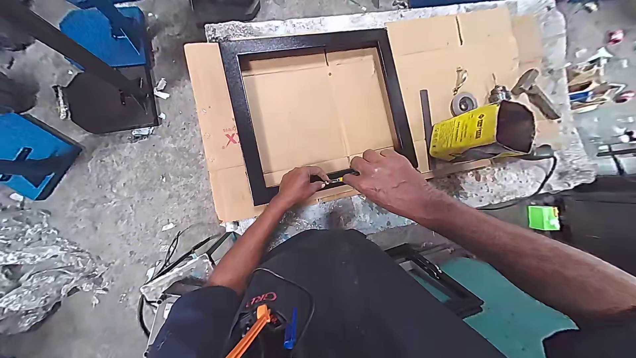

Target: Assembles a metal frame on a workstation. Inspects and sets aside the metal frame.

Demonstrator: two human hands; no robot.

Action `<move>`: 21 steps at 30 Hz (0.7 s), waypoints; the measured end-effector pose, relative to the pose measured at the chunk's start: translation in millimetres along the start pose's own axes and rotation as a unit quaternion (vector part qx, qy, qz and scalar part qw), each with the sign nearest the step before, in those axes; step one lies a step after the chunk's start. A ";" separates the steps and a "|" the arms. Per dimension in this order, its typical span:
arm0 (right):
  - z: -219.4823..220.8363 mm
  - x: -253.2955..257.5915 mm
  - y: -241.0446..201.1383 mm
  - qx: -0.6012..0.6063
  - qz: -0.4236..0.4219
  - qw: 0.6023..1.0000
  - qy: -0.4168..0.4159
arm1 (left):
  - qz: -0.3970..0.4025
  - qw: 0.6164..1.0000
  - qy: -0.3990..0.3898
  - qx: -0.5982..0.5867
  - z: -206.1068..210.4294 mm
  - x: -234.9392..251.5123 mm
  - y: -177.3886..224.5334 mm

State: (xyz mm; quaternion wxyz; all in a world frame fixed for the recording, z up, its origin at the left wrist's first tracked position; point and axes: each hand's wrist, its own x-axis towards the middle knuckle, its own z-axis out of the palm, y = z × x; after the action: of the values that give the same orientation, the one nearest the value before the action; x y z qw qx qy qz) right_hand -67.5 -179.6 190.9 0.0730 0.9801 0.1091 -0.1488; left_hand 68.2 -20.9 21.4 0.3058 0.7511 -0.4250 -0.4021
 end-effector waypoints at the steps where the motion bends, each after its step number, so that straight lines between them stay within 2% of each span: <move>1: -0.7 0.9 -0.8 -0.005 -0.006 1.000 0.000 | -0.001 1.000 0.002 0.000 0.1 0.1 0.1; 8: -11.9 10.3 -10.5 -0.028 -0.053 0.997 -0.040 | -0.002 1.000 0.002 0.000 -0.5 0.2 -0.6; 10: -18.8 14.6 -17.2 -0.036 -0.017 0.995 -0.089 | -0.005 1.000 0.004 0.002 -0.1 -0.5 0.4; 12: -28.8 24.2 -25.6 -0.032 0.049 0.983 -0.176 | -0.003 1.000 0.008 0.006 0.4 -1.1 0.4; 14: -31.9 32.2 -28.9 -0.020 0.075 0.974 -0.212 | -0.004 1.000 0.011 0.005 -0.2 -2.3 1.1; 17: -28.7 34.4 -27.6 0.012 0.040 0.981 -0.192 | 0.003 1.000 0.017 0.006 -0.5 -3.8 2.4; 21: -21.5 33.0 -25.7 -0.029 -0.060 0.993 -0.102 | 0.009 1.000 0.022 0.004 -0.5 -4.4 2.5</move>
State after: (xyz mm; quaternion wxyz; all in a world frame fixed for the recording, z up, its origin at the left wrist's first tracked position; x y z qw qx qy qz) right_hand -36.9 -144.7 198.1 0.1035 0.9489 0.1641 -0.2490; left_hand 66.3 -18.1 25.1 0.3154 0.7576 -0.4262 -0.3807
